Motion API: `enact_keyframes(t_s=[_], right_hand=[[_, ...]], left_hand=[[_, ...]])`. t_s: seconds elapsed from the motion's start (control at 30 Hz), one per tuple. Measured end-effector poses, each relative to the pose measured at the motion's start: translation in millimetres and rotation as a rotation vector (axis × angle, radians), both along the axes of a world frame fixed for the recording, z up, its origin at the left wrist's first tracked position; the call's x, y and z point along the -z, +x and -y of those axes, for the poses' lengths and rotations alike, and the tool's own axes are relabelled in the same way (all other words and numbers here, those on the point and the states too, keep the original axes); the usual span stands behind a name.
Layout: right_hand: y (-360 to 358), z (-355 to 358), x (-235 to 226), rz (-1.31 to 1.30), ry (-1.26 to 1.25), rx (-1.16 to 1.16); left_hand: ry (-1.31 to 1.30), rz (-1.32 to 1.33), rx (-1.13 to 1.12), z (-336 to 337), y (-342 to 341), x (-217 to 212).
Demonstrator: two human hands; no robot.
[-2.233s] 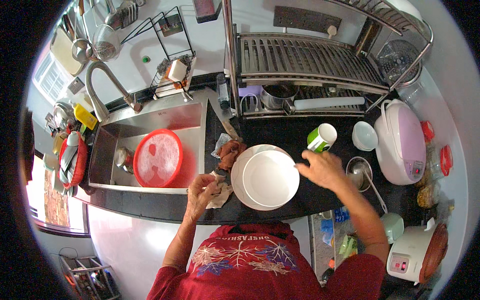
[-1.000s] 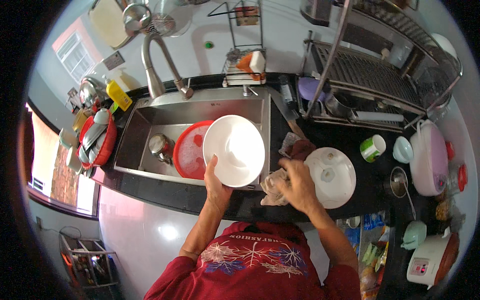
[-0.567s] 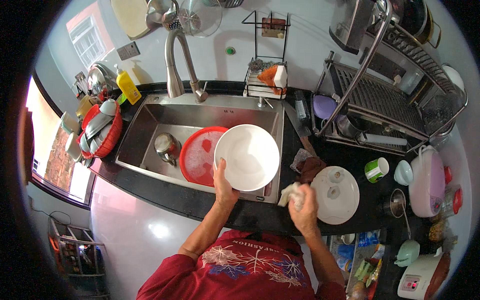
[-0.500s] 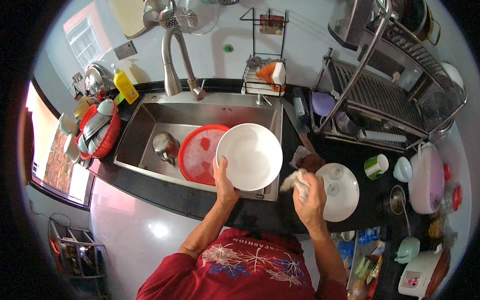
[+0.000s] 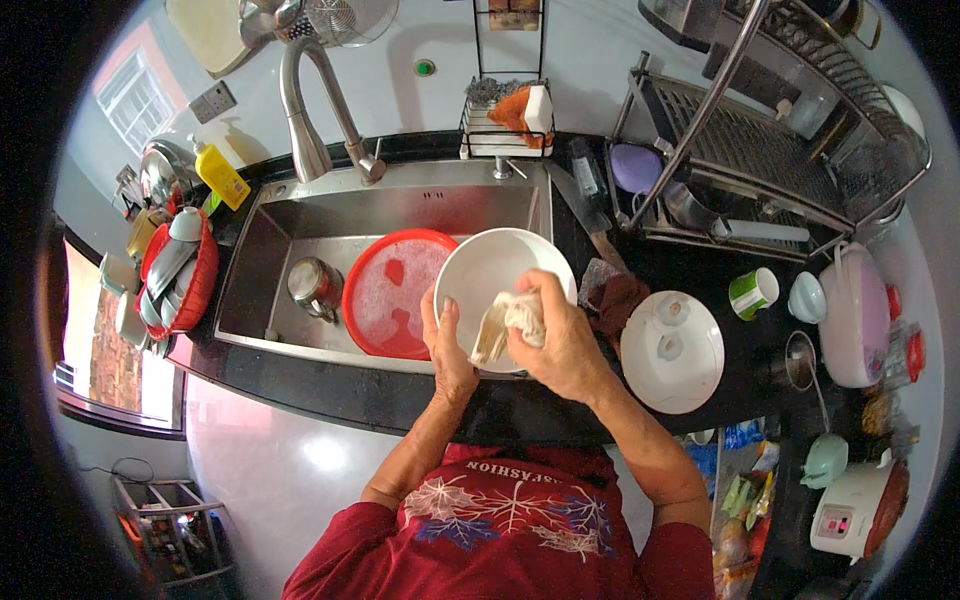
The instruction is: The person dries various kitchen items, including a metal pot, a gold-colored pan, white bowls, and a white plate, using a cloth. After drying each item, they place it onto a metal dish rack located next to the sink.
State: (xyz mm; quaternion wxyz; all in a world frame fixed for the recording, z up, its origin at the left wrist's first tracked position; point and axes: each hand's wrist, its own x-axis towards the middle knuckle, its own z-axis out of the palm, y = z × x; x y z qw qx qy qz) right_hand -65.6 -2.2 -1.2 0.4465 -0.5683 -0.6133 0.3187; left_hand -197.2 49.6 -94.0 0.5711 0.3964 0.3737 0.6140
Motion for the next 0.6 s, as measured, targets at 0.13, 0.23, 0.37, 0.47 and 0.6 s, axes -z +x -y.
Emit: enact_keyframes(t_s=[0.13, 0.23, 0.37, 0.47, 0.6], right_hand=[[9.3, -11.0, 4.3, -0.427, -0.130, -0.015], [2.4, -11.7, 23.3, -0.946, -0.042, -0.043], [12.4, -10.6, 41.3, -1.038, -0.176, -0.175], [10.4, -4.7, 38.2, -1.154, -0.097, -0.161], [14.0, 4.9, 36.5, -0.950, -0.271, -0.149]], left_hand=[[-0.030, -0.009, 0.019, 2.6, 3.1, 5.3], [-0.053, -0.010, 0.059, 5.1, 3.9, 13.9], [-0.086, 0.020, 0.062, 6.7, 3.7, 11.1], [-0.123, 0.033, 0.044, 6.3, -0.1, 8.7], [-0.111, 0.083, 0.053, 5.0, -3.3, 13.1]])
